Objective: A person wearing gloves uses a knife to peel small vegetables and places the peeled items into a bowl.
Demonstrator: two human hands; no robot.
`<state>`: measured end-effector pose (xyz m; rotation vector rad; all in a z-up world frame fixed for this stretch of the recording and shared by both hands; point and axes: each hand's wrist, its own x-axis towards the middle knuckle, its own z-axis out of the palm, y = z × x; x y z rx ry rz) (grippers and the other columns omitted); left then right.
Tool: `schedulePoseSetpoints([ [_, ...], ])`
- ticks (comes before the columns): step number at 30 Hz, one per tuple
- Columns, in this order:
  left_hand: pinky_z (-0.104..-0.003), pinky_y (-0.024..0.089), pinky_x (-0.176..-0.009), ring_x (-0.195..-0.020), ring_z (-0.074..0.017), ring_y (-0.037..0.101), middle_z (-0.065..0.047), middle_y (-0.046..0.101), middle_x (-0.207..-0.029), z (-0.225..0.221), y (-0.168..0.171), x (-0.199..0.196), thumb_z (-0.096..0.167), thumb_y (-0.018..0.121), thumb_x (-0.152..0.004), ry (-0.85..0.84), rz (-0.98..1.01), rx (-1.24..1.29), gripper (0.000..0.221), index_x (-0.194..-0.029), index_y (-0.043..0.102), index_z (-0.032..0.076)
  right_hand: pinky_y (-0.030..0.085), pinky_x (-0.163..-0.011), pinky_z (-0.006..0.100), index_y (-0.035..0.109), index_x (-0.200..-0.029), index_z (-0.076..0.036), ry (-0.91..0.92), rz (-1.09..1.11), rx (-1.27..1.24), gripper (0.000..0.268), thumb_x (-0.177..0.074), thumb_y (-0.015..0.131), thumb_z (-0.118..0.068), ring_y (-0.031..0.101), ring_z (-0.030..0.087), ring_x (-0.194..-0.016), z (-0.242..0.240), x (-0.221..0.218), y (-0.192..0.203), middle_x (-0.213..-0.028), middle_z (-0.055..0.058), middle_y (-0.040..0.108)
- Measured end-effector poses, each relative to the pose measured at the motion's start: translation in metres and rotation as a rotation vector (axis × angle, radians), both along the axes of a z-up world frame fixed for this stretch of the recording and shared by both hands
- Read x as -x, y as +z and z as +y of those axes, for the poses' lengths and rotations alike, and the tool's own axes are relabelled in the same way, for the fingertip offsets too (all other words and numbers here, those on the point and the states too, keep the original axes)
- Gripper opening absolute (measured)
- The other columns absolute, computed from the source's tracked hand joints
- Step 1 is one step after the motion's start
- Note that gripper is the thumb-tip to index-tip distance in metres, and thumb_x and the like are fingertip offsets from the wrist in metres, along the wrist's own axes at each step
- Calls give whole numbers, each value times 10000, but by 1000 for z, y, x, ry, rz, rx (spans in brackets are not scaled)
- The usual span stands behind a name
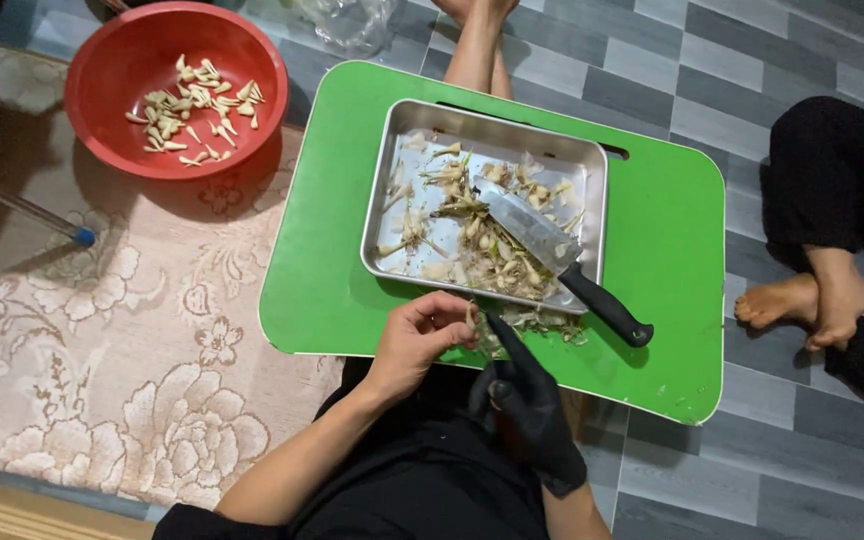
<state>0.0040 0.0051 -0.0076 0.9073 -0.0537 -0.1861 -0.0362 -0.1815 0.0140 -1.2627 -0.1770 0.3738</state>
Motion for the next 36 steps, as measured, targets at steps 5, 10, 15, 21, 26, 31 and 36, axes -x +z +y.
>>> schedulePoseSetpoints([
  [5, -270, 586, -801, -809, -137, 676, -89, 719, -929, -1, -10, 1, -64, 744, -862, 19, -2, 20, 181, -1026, 683, -16, 332, -447, 241, 343, -1606, -91, 56, -29, 124, 788, -943, 662, -372, 447, 110, -496, 4, -5, 3, -618, 65, 604],
  [10, -218, 544, -776, -818, -92, 641, -68, 706, -996, -3, -12, 2, -68, 757, -856, 50, -39, -22, 164, -987, 682, -5, 329, -453, 245, 422, -1569, -53, 32, -49, 169, 655, -985, 585, -302, 418, 106, -484, 3, -2, 1, -595, 36, 545],
  [15, -218, 533, -754, -787, -88, 633, -40, 707, -944, 1, -7, 3, 0, 763, -876, 36, -92, -70, 132, -1002, 724, 0, 330, -414, 253, 499, -1481, -4, -22, 1, -16, 548, -998, 550, -257, 437, 126, -440, -4, -2, -16, -579, 57, 554],
  [21, -233, 609, -707, -732, -101, 708, -96, 748, -827, -11, -12, 1, 40, 821, -859, 131, -37, 0, 230, -1066, 741, -18, 398, -300, 314, 486, -1361, 139, 35, 6, -387, 479, -1045, 445, -218, 501, 283, -299, 0, -11, -33, -487, 180, 512],
  [26, -259, 631, -703, -739, -150, 741, -161, 760, -838, -9, -19, -1, 36, 755, -917, 98, -52, 16, 209, -1107, 713, -39, 415, -305, 318, 511, -1251, 92, 73, 8, -477, 403, -1063, 450, -259, 491, 279, -327, 0, -13, -31, -515, 159, 494],
  [31, -290, 654, -727, -806, -193, 766, -188, 761, -916, -10, -23, -3, 25, 724, -938, 99, -36, 56, 217, -1139, 697, -53, 433, -312, 322, 524, -1167, 41, 73, -11, -480, 353, -1078, 417, -284, 501, 274, -349, 0, -15, -29, -539, 143, 495],
  [36, -317, 674, -728, -821, -219, 762, -202, 737, -959, -13, -27, -2, -13, 726, -921, 123, -55, 82, 271, -1179, 672, -77, 388, -307, 301, 526, -940, 41, -148, -133, -154, 347, -1045, 479, -286, 449, 234, -269, -7, -8, -42, -428, 147, 481],
])
